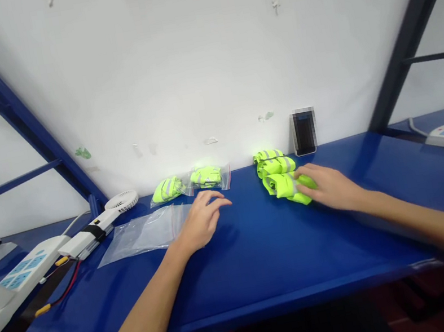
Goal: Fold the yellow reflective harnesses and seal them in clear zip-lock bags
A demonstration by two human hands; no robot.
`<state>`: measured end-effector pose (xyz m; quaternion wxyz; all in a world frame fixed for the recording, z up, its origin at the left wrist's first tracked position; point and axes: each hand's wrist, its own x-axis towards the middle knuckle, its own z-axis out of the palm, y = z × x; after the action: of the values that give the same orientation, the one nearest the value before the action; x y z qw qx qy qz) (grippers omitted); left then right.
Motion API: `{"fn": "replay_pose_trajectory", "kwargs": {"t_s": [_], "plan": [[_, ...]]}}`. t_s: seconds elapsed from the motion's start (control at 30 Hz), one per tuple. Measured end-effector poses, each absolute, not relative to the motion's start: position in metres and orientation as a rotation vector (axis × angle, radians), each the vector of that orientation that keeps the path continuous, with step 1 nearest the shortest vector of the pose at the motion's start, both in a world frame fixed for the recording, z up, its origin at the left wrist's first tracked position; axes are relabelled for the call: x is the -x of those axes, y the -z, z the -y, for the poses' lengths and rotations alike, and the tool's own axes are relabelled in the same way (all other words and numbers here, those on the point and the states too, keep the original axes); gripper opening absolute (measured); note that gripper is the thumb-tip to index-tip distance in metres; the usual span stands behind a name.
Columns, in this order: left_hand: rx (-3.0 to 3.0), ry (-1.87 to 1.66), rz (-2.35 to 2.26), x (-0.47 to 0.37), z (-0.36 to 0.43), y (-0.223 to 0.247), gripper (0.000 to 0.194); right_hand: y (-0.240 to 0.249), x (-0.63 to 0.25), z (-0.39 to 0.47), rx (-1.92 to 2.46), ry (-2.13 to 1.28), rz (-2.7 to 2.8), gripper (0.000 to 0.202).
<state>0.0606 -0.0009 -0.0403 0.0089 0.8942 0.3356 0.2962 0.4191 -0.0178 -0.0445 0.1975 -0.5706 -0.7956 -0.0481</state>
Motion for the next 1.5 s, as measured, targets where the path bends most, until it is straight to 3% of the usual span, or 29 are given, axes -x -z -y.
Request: {"fn": "replay_pose_trajectory", "kwargs": {"t_s": [0.1,0.2,0.33,0.43,0.6,1.2,1.37,1.5], "plan": [[-2.762,-0.911,-0.882,-0.066,0.007,0.041,0.037,0.048,-0.4,0.023,1.447,0.006,2.239,0.026],[-2.759,-0.977,-0.84,-0.07,0.012,0.043,0.025,0.041,-0.368,0.031,1.298,-0.114,2.312,0.036],[-2.84,-0.879,-0.814,-0.07,0.018,0.042,0.039,0.027,-0.324,0.031,1.058,-0.359,2.461,0.043],[-2.869,-0.74,-0.877,-0.068,0.019,0.038,0.038,0.024,-0.305,0.022,0.876,-0.495,2.573,0.047],[-2.848,-0.653,-0.975,-0.065,0.018,0.033,0.043,0.042,-0.305,0.015,0.837,-0.381,2.583,0.068],[-2.724,-0.737,-0.965,-0.065,0.013,0.043,0.06,0.059,-0.302,0.014,0.777,-0.443,2.358,0.048],[-2.75,-1.066,-0.939,-0.066,0.012,0.043,0.071,0.056,-0.298,0.013,0.936,-0.795,1.984,0.019],[-2.869,-1.035,-0.922,-0.068,0.014,0.041,0.069,0.054,-0.295,0.01,1.05,-1.178,1.654,0.018]]}}
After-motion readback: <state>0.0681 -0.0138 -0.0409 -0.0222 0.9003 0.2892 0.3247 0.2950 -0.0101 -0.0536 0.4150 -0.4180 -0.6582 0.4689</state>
